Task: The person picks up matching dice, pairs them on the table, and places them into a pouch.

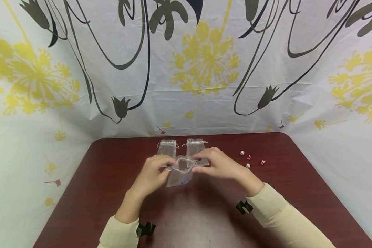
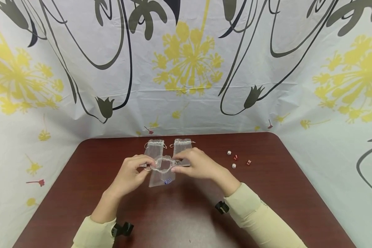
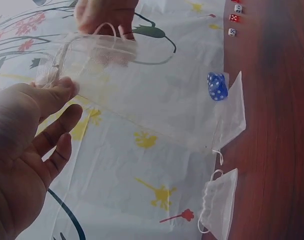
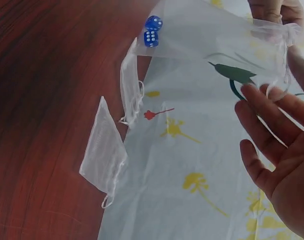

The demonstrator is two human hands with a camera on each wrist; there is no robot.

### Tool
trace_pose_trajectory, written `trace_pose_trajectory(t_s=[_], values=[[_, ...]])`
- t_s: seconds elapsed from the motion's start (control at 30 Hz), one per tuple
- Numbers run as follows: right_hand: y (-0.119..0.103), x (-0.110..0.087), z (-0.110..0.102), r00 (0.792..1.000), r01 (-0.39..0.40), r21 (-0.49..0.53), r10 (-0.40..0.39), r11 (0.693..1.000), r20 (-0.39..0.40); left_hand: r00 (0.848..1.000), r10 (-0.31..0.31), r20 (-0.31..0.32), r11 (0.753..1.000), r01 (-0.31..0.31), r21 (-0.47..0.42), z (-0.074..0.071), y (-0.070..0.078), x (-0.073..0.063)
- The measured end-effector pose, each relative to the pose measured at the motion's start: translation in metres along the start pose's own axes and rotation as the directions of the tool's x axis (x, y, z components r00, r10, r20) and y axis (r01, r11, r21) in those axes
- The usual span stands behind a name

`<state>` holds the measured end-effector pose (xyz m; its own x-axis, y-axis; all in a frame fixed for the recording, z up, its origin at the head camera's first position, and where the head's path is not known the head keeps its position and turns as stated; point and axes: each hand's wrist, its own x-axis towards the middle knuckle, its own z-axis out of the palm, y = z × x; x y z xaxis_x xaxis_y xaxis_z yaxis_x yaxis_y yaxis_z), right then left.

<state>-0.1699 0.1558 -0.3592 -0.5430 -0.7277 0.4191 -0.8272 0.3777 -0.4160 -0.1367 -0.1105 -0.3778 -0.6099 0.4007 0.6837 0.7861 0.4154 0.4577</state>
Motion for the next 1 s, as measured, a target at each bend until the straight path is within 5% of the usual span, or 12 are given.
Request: trace_pose_trajectory(t_s=[0.43, 0.83, 1.0], values=[[0.004, 0.002, 0.003, 0.998, 0.047, 0.023, -0.046, 0.999, -0.048, 0.999, -0.046, -0.027, 0.999, 0.046, -0.003, -0.004, -0.002, -0.002], [0.001, 0.001, -0.014, 0.988, 0.047, 0.053, -0.039, 0.997, -0.150, 0.961, -0.090, -0.262, 0.973, 0.029, -0.230, -0.008, -0.006, -0.004], [0.000, 0.002, -0.016, 0.984, 0.060, 0.074, -0.047, 0.995, -0.172, 0.969, -0.125, -0.214, 0.969, 0.072, -0.237, -0.006, -0.007, -0.008]])
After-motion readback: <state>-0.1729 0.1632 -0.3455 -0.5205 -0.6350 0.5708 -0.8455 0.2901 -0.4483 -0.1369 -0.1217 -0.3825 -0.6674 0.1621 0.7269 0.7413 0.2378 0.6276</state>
